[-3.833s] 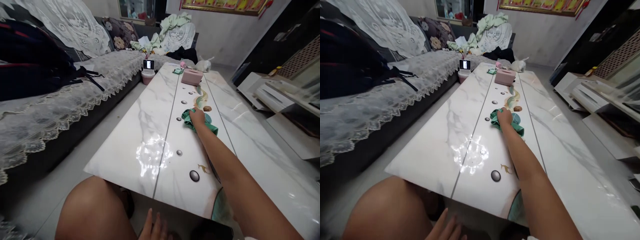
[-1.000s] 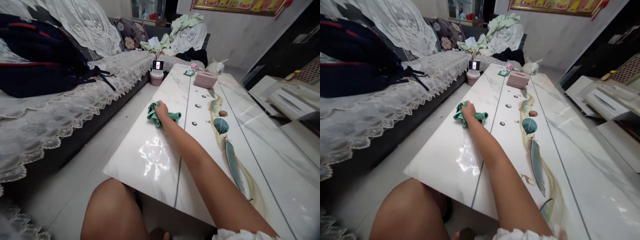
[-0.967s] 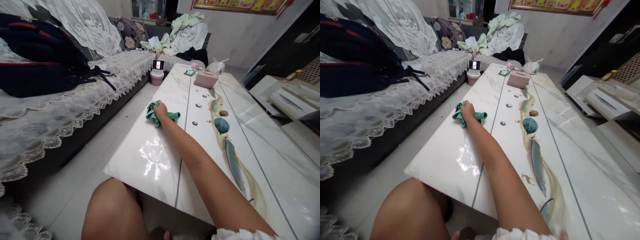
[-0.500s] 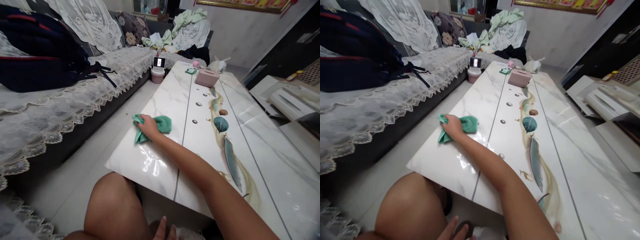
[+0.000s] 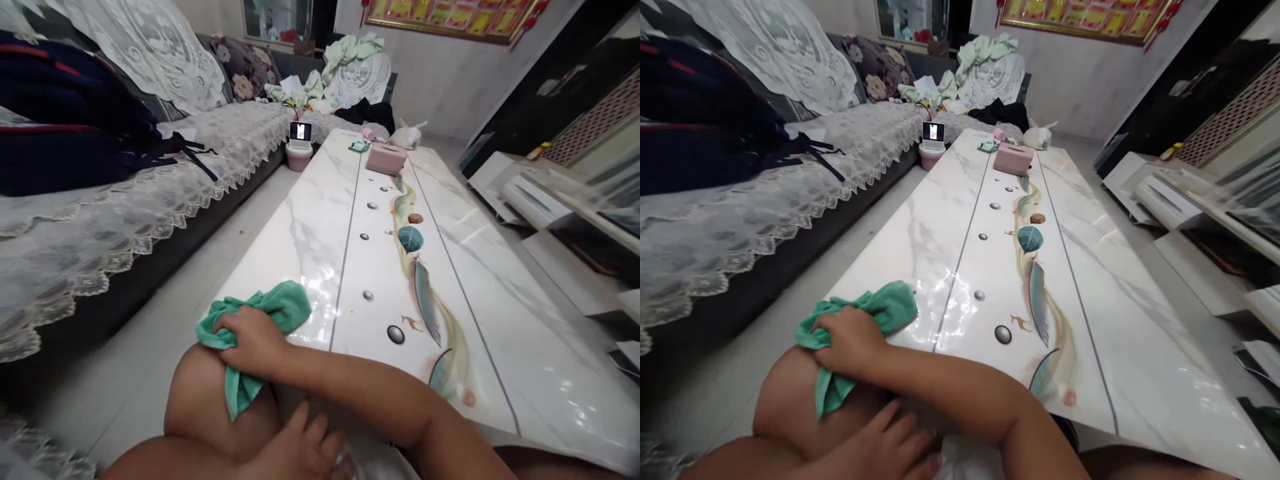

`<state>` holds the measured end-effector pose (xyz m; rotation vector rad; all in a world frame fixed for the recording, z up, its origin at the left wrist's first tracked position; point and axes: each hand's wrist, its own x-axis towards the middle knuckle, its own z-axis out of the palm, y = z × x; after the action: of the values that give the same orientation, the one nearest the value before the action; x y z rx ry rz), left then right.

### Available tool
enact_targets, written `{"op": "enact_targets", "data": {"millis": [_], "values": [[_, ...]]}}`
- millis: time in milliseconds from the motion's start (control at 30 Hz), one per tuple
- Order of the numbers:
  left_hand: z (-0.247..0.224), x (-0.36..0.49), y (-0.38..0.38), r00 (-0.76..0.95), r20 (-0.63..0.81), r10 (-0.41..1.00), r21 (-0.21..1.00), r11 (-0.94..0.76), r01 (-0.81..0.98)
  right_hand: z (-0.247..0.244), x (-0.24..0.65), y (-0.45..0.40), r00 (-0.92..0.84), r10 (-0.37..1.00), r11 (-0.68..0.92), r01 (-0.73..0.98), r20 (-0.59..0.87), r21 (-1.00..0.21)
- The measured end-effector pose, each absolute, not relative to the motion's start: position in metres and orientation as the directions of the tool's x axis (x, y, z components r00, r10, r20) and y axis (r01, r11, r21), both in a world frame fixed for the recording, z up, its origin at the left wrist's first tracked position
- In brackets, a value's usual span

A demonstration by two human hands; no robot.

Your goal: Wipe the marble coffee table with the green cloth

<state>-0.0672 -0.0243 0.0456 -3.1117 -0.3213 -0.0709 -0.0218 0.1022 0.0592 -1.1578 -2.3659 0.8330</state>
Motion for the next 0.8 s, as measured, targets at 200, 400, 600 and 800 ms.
{"op": "enact_targets", "data": {"millis": [200,400,600,800], "values": [[0.068,-0.058,-0.024,0.955,-0.171,0.243,0.049,-0.966,0.254,0.052,0.005,0.083,-0.656,0.747,0.525,0.487,0.105,-0.698],[0.038,-0.063,-0.038,0.988,0.016,0.157,0.073,-0.985,0.155,0.055,-0.041,0.120,-0.695,0.694,0.568,0.369,0.186,-0.736],[0.028,-0.070,-0.035,0.959,0.158,0.234,-0.037,-0.969,0.243,0.062,-0.080,0.146,-0.793,0.591,0.712,0.429,0.145,-0.556],[0.027,-0.084,-0.039,0.953,0.126,0.274,-0.005,-0.961,0.277,0.064,-0.054,0.172,-0.738,0.663,0.729,0.600,0.126,-0.330]]}}
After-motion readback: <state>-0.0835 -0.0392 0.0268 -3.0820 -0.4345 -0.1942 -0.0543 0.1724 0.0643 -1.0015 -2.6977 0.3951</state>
